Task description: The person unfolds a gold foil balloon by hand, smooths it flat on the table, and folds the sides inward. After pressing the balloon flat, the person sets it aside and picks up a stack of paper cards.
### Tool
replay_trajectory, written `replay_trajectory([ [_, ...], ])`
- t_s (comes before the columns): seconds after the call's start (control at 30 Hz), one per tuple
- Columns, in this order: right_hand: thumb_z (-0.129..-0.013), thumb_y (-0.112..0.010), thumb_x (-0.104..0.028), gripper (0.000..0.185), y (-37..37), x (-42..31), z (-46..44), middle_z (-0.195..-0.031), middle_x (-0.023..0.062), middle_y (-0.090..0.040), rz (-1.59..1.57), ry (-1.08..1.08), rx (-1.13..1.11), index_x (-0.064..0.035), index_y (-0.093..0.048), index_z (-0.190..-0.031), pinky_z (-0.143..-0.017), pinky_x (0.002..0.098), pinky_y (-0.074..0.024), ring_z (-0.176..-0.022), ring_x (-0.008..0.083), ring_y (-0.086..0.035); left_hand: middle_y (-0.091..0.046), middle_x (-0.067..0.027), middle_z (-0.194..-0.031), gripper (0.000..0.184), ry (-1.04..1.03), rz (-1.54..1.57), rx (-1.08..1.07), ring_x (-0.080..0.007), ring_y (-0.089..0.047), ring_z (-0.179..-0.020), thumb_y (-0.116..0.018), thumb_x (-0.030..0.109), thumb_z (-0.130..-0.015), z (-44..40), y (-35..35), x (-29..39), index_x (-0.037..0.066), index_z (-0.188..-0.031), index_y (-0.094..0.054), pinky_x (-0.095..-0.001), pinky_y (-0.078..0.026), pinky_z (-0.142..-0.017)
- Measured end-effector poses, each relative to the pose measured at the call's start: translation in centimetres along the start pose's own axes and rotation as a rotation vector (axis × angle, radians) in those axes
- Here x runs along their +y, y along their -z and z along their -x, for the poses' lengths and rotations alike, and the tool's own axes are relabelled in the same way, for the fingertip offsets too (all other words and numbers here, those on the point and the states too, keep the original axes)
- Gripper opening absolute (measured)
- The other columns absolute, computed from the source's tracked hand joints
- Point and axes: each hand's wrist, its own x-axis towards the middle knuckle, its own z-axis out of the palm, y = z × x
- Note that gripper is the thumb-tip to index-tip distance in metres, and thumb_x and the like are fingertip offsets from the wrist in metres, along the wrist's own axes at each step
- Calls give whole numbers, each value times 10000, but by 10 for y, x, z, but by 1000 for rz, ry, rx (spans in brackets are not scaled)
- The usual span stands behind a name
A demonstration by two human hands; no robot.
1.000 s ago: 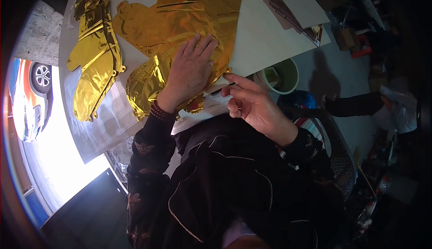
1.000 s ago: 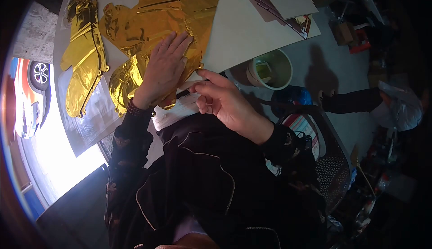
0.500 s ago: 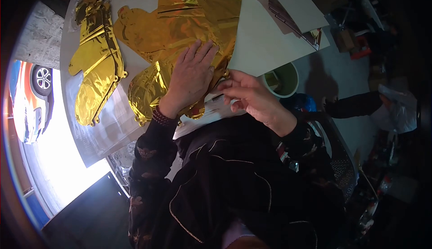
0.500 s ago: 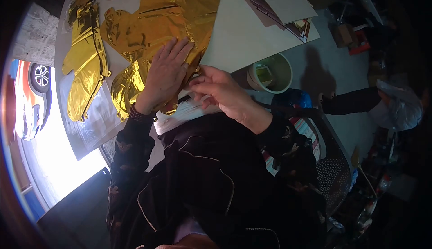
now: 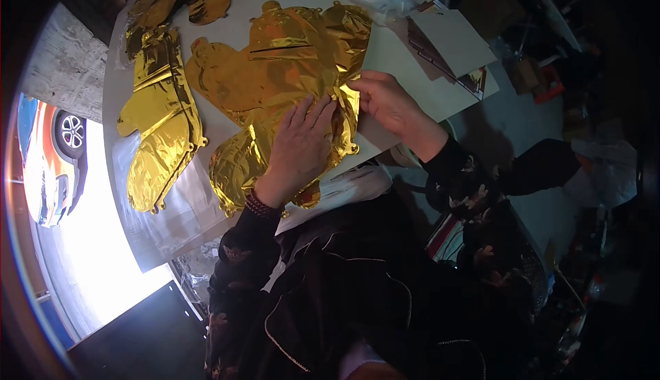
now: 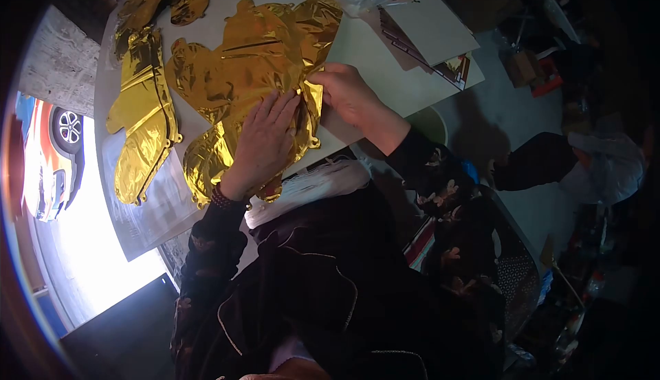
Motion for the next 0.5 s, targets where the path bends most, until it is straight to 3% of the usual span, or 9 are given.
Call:
replay_trajectory([
  [0.1,-913,-665,-40,205,-12,2,-28,-1051,97,-694,-97,213,16,31,-640,-1104,-841,308,-543,-948,165,-682,-470,-137,-1559,585,7,-3,16,-353,-367,-1479,-561,203,-957,0,-2,0,41,-1507,-443,-472,-262,-1219],
  [0.23,-953,-624,-20,293,-28,4,-50,-1174,98,-699,3,297,139,5,-607,-1245,-891,349,-556,-1032,189,-689,-456,-139,-1568,587,-3,1,19,-355,-371,-1476,-562,187,-955,0,-2,-1,41,-1510,-441,-473,-272,-1216],
  [0.37,-982,-607,-62,487,-44,-4,-47,-1368,100,-614,86,374,82,-11,-477,-1449,-1021,346,-487,-1226,189,-603,-443,-146,-1577,577,2,28,19,-361,-383,-1469,-551,159,-957,1,-1,0,42,-1512,-442,-476,-286,-1209],
  [0.5,-1019,-589,-143,668,-50,2,-56,-1556,124,-452,236,480,-16,-26,-279,-1598,-1152,345,-363,-1411,206,-446,-442,-149,-1580,579,9,31,17,-355,-378,-1476,-553,165,-960,0,-3,0,44,-1515,-441,-475,-282,-1215],
])
